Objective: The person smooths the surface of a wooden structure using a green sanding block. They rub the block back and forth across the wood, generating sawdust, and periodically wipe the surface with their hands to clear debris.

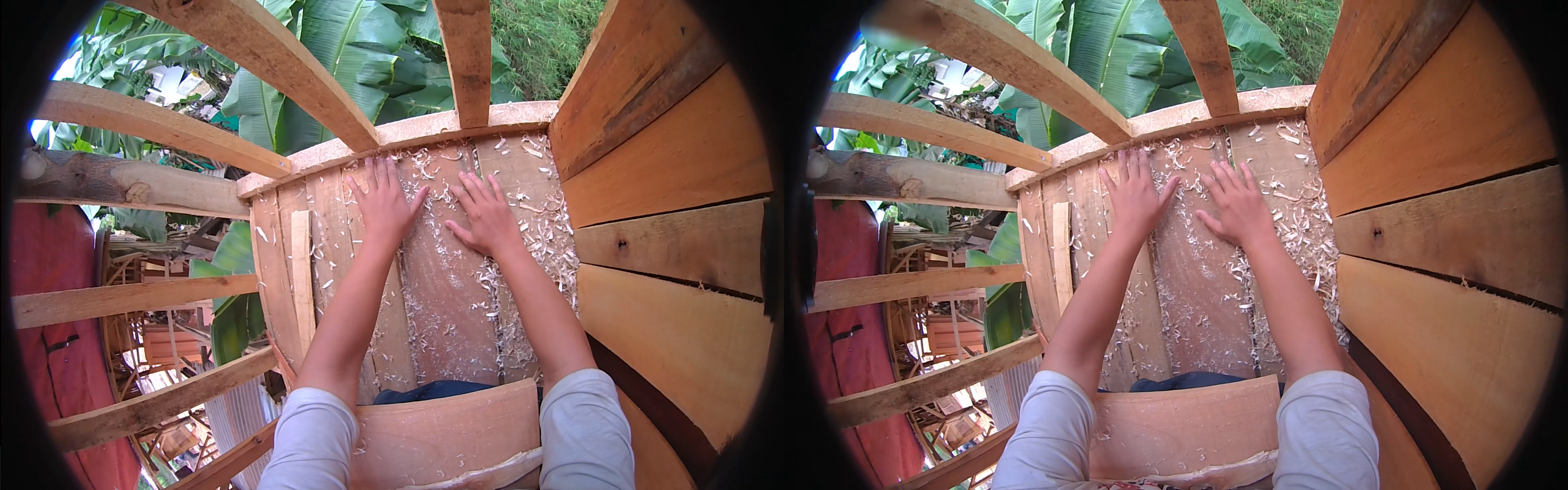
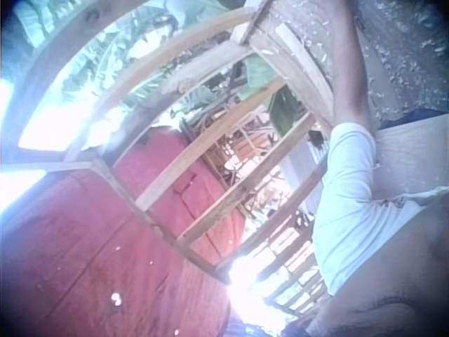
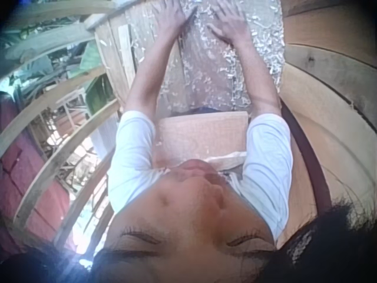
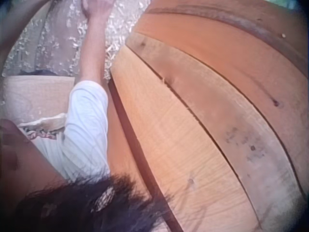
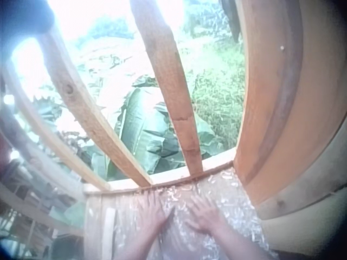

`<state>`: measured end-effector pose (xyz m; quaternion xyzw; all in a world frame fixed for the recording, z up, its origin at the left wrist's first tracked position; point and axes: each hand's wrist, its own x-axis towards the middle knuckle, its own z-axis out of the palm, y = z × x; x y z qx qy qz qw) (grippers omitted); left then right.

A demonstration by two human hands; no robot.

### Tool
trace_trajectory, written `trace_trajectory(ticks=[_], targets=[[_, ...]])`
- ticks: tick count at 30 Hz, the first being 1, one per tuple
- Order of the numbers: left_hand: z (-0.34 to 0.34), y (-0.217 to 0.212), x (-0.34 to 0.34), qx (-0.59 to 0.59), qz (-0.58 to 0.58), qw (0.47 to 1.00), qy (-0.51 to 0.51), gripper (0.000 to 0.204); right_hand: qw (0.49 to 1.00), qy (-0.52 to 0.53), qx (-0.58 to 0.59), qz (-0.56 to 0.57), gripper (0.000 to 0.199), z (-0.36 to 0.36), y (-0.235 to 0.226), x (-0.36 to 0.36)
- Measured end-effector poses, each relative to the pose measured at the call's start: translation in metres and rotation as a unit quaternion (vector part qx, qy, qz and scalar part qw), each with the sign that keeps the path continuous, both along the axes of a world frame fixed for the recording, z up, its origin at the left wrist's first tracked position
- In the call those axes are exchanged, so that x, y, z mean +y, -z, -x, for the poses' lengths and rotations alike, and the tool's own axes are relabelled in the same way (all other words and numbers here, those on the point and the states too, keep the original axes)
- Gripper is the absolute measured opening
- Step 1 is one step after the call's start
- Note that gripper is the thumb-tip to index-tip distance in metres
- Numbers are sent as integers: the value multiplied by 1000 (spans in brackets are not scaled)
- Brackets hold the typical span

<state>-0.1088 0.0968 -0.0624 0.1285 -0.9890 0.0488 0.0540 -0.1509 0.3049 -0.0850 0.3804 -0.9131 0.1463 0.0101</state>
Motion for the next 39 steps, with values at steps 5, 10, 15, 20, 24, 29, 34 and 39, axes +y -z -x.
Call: trace_trajectory(ticks=[5, 10, 15, 20, 24, 29, 34, 39], targets=[[5, 7, -11, 13, -39, 997, 64, 83, 1000, -4, 3, -7, 67, 0, 0, -2], [2, 4, -5, -17, -22, 999, -22, 79, 1000, 1, 10, -6, 67, 0, 4, -1], [-20, 14, -31, 51, -36, 998, 17, 80, 1000, -2, 3, -1, 66, -1, 1, -2], [-44, 6, -49, -7, 22, 995, 95, 76, 1000, 1, 6, -7, 65, 0, 4, -1], [-40, -3, -46, -32, 13, 997, 70, 72, 1000, 0, 0, -11, 66, 0, 1, -2], [-12, -16, -34, -62, 45, 994, 79, 66, 1000, 4, -3, -20, 66, 0, -3, -2], [-2, -33, -37, -89, 43, 990, 102, 62, 1000, 2, 6, 2, 66, 0, 2, 0], [0, -15, -52, 33, -74, 994, 71, 61, 1000, 0, 8, 18, 65, -1, 0, -2]])
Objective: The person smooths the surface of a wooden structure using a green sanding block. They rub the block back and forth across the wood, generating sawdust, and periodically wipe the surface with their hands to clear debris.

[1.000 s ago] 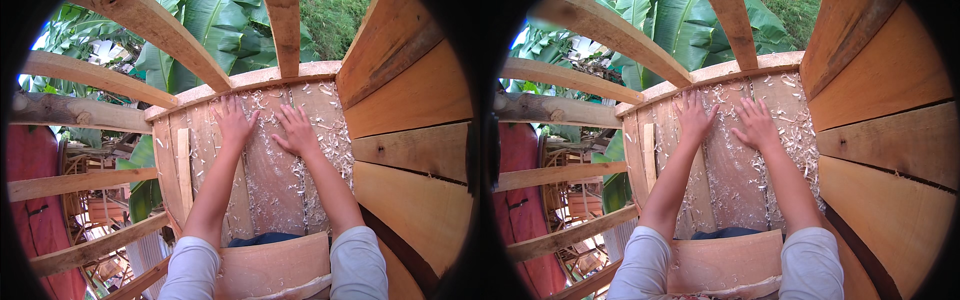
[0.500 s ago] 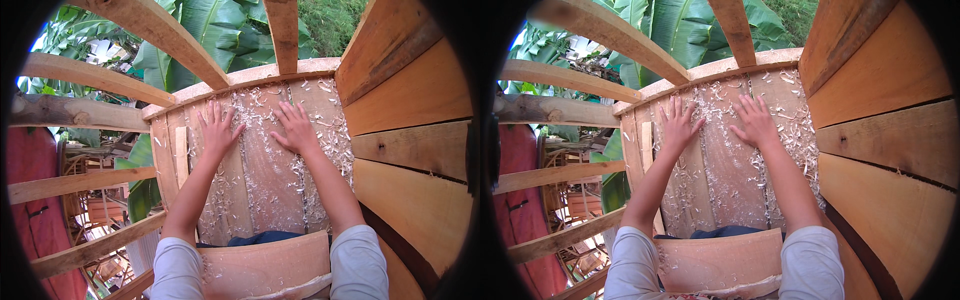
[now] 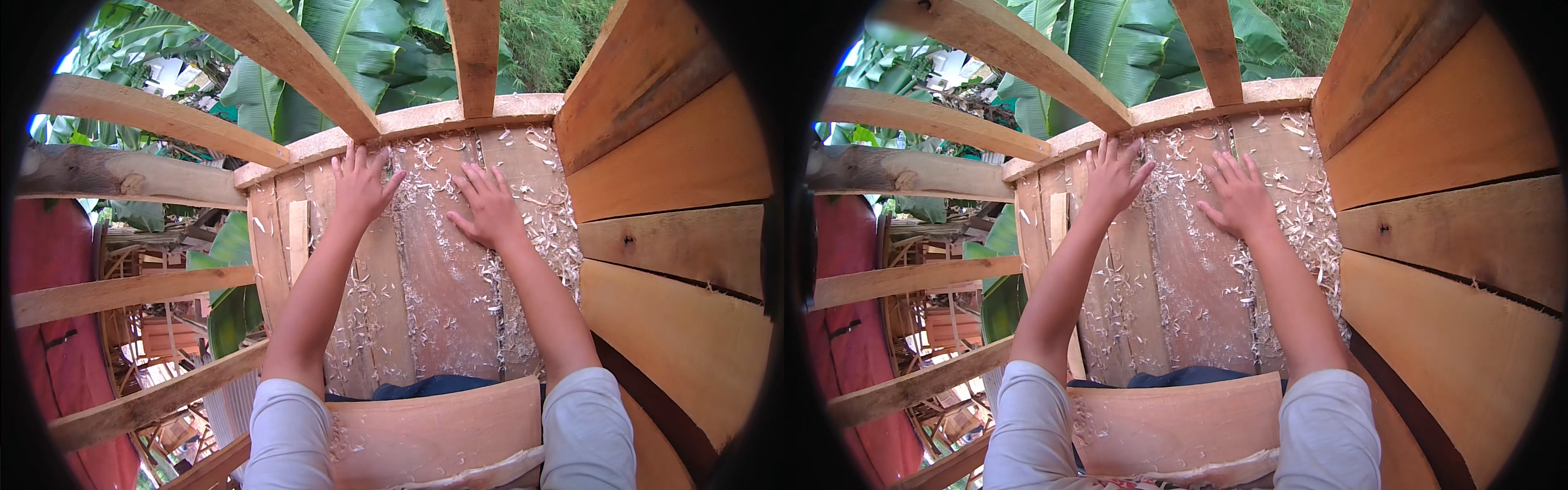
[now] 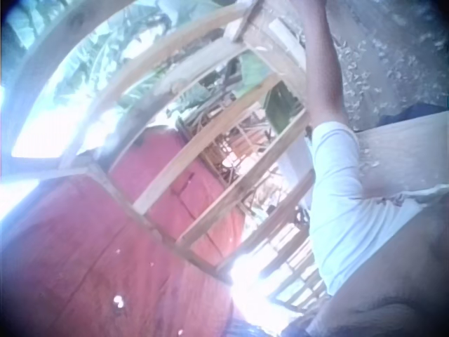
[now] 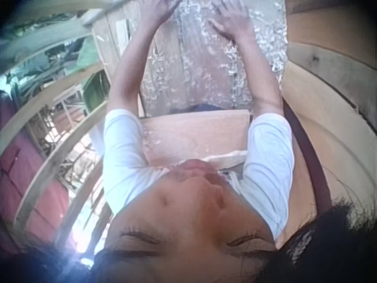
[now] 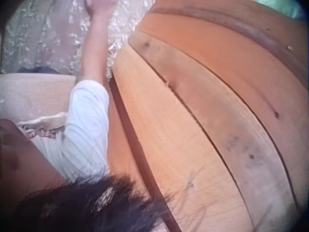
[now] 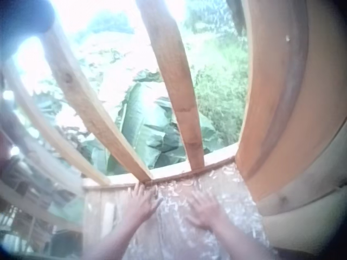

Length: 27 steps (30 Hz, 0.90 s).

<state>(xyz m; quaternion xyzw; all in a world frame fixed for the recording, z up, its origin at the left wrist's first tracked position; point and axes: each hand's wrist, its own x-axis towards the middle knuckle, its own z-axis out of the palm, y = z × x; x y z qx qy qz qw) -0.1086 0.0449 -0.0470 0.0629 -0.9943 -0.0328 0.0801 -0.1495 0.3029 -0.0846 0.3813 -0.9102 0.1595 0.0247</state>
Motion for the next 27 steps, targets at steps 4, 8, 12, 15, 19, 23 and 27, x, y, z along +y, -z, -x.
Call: trace_trajectory(ticks=[4, 8, 12, 15, 19, 23, 27], targets=[[4, -13, 14, -159, 96, 983, -3, 59, 1000, 2, -1, -5, 65, 1, 5, 3], [-6, -7, 10, -24, 60, 998, -2, 48, 1000, 0, 0, -6, 65, 0, 2, -1], [-12, -26, 10, -46, 32, 998, -17, 31, 1000, 3, 0, -11, 65, 1, 4, 1], [-28, -28, 17, -156, -2, 986, -55, 33, 1000, 3, -8, -22, 65, 1, 2, 1], [-43, 5, 13, -95, -13, 995, 35, 56, 1000, 3, -11, -24, 66, 1, -3, -2], [-40, 4, 28, -96, -49, 994, 8, 79, 1000, 1, -10, -19, 65, 1, 0, 0], [-52, -1, 34, -109, -58, 992, -32, 84, 1000, 5, -1, -22, 65, 2, 2, 0]])
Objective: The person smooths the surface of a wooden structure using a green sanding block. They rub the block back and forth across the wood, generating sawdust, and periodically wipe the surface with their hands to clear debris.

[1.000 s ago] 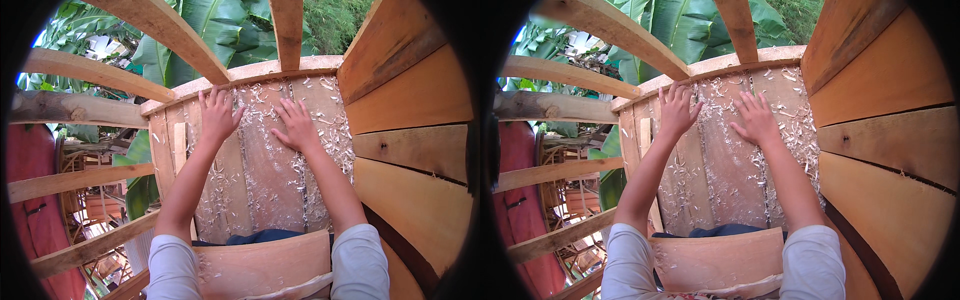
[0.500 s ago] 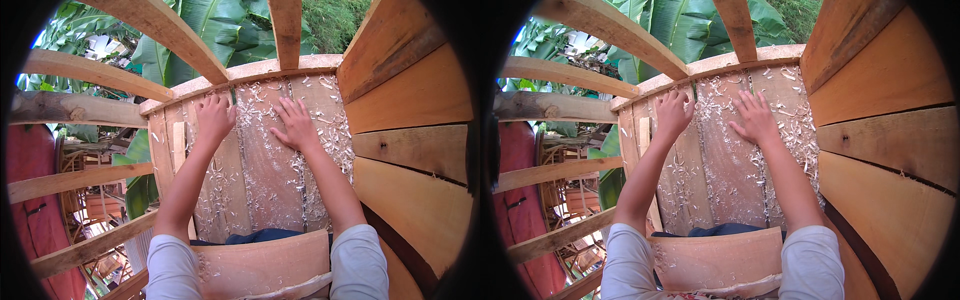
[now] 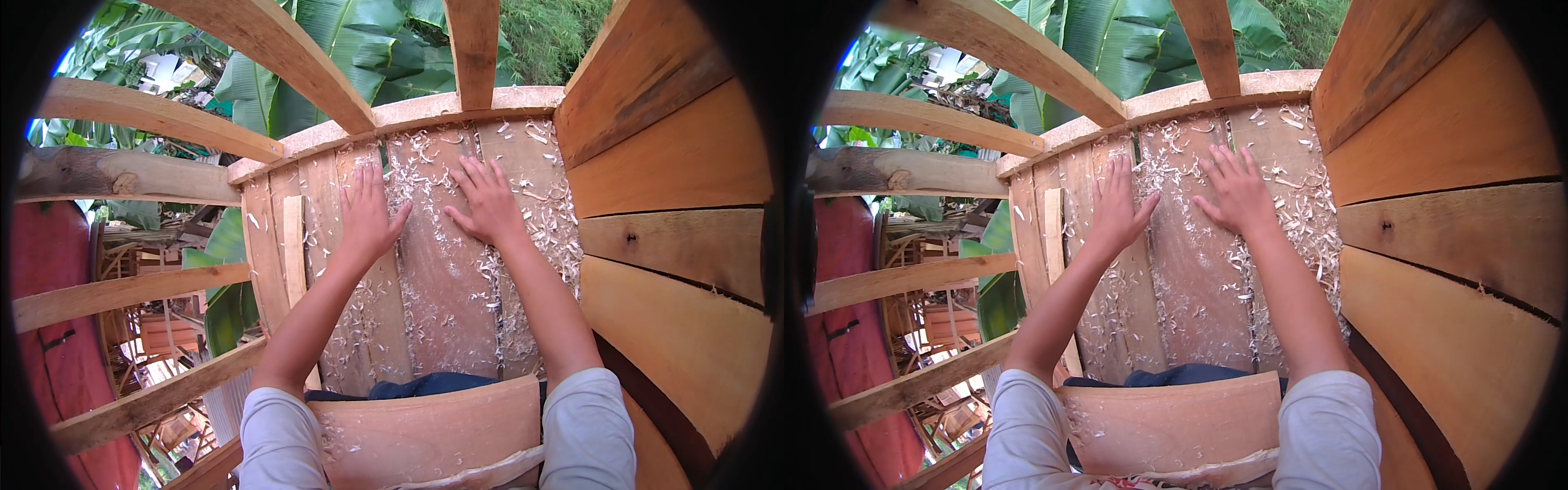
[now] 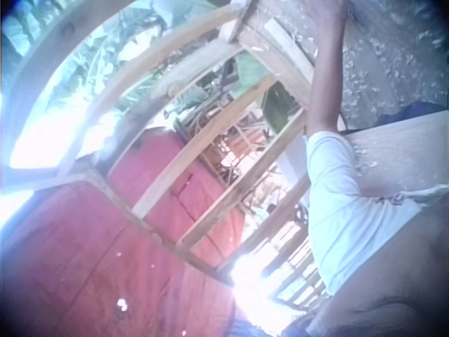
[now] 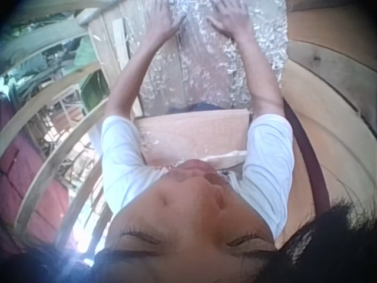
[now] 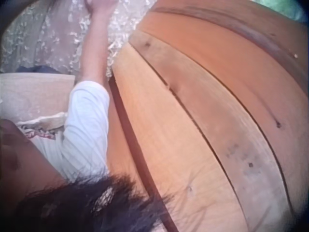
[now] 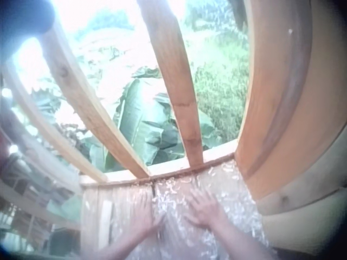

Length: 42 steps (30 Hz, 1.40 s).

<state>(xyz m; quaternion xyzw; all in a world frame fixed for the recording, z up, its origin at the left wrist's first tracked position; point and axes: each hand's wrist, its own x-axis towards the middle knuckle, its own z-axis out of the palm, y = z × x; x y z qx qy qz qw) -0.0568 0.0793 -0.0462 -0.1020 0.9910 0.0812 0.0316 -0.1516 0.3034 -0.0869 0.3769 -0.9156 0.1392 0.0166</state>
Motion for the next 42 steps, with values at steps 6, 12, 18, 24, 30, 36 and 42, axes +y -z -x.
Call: trace_trajectory(ticks=[6, 12, 18, 24, 30, 36, 42], targets=[[3, 11, -16, 11, -112, 983, 145, 83, 1000, -3, -5, 15, 64, -2, -2, -1], [23, 22, -46, 62, -7, 991, -118, 84, 1000, -2, 0, 16, 64, -1, 0, 0], [28, 28, -38, 66, -43, 996, -34, 87, 1000, -2, -1, 15, 64, -1, 0, 0], [44, 24, -43, 58, -49, 993, -88, 85, 1000, -3, 0, 8, 64, -1, -1, 0], [24, -2, -7, 45, -41, 997, 57, 78, 1000, -4, 7, 13, 66, -1, 1, -1], [-20, 6, -31, -41, 48, 966, 252, 83, 1000, -2, -1, 5, 65, -1, -1, -1], [-1, 18, -32, -21, 67, 979, 191, 88, 1000, 0, -3, -3, 66, -1, -2, 0]])
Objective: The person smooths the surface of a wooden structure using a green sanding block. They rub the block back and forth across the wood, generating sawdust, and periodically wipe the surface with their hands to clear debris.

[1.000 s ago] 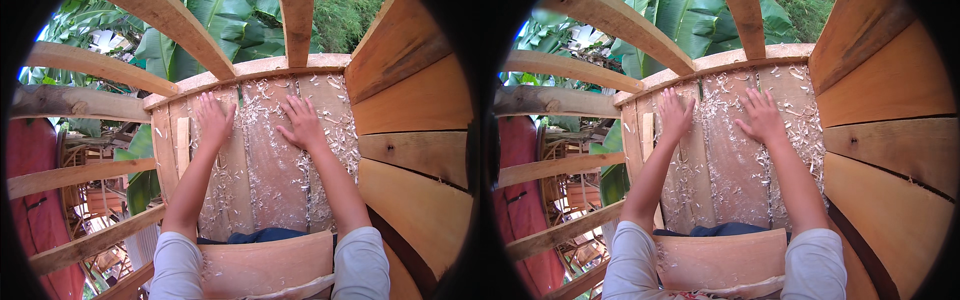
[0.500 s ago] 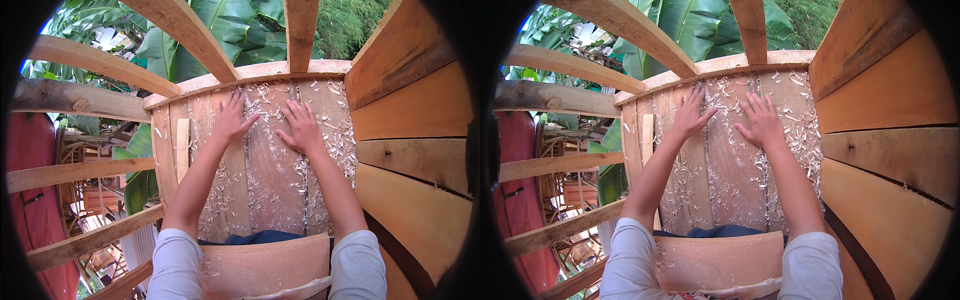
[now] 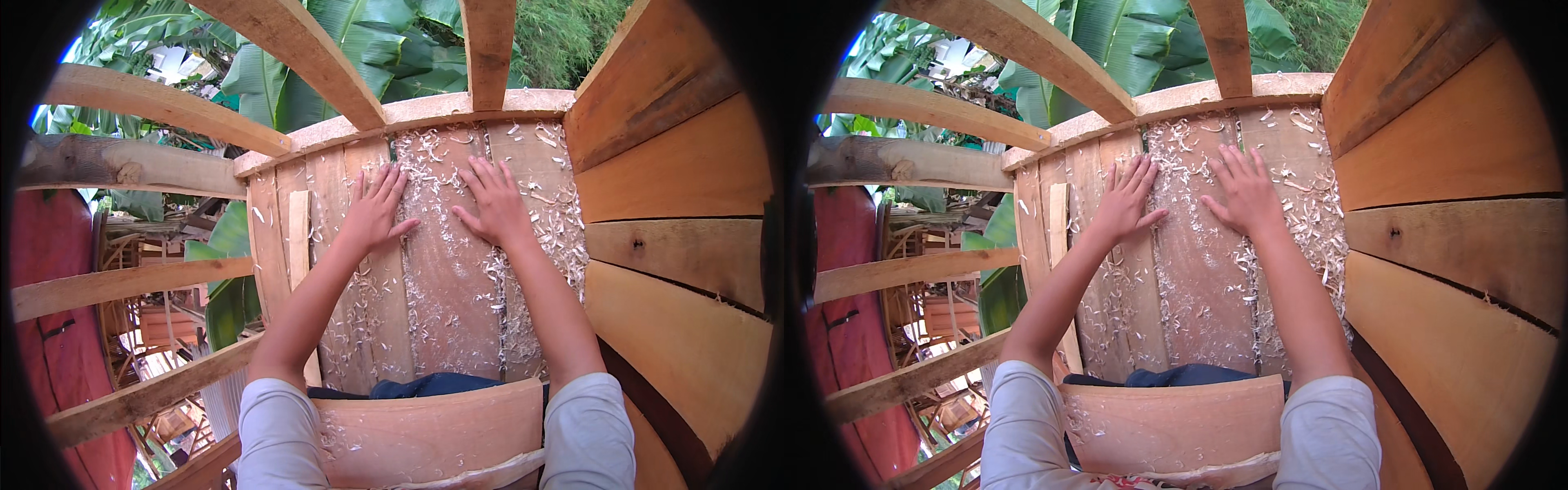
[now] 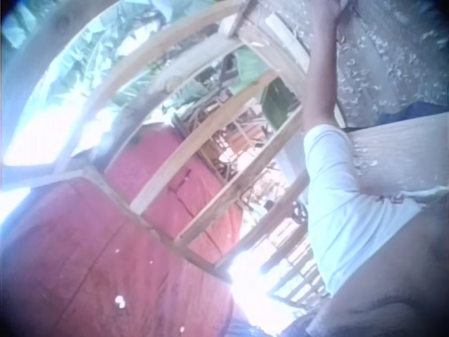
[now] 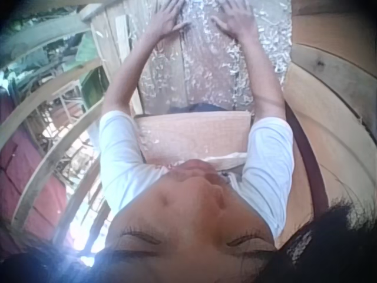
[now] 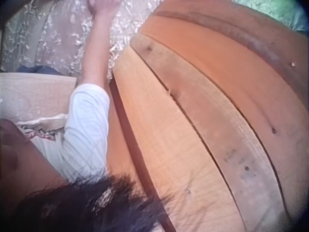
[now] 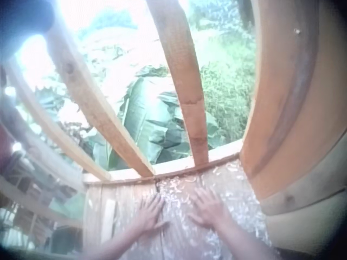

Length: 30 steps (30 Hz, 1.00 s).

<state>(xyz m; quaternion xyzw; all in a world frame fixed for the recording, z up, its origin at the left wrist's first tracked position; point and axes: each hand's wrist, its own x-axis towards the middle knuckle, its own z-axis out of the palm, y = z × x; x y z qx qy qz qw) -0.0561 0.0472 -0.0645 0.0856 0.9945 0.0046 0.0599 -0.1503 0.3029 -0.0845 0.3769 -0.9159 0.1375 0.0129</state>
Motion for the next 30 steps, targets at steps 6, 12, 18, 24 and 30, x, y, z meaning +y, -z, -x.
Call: trace_trajectory(ticks=[6, 12, 18, 24, 30], targets=[[27, -9, 5, 80, -28, 995, -61, 84, 1000, -3, -3, 1, 66, 1, -1, 1], [-13, 2, -19, -6, -1, 998, -61, 88, 1000, -9, -9, 7, 67, -2, -2, -3], [-15, 11, -43, 73, -44, 990, -116, 95, 1000, 19, -1, -21, 75, 2, 0, -16], [-19, 16, -36, 112, -52, 984, -131, 96, 999, 22, 17, -35, 89, 21, 6, -70], [-18, 17, -37, 122, -43, 983, -128, 95, 993, -61, -51, -89, 84, 0, -13, -127]])
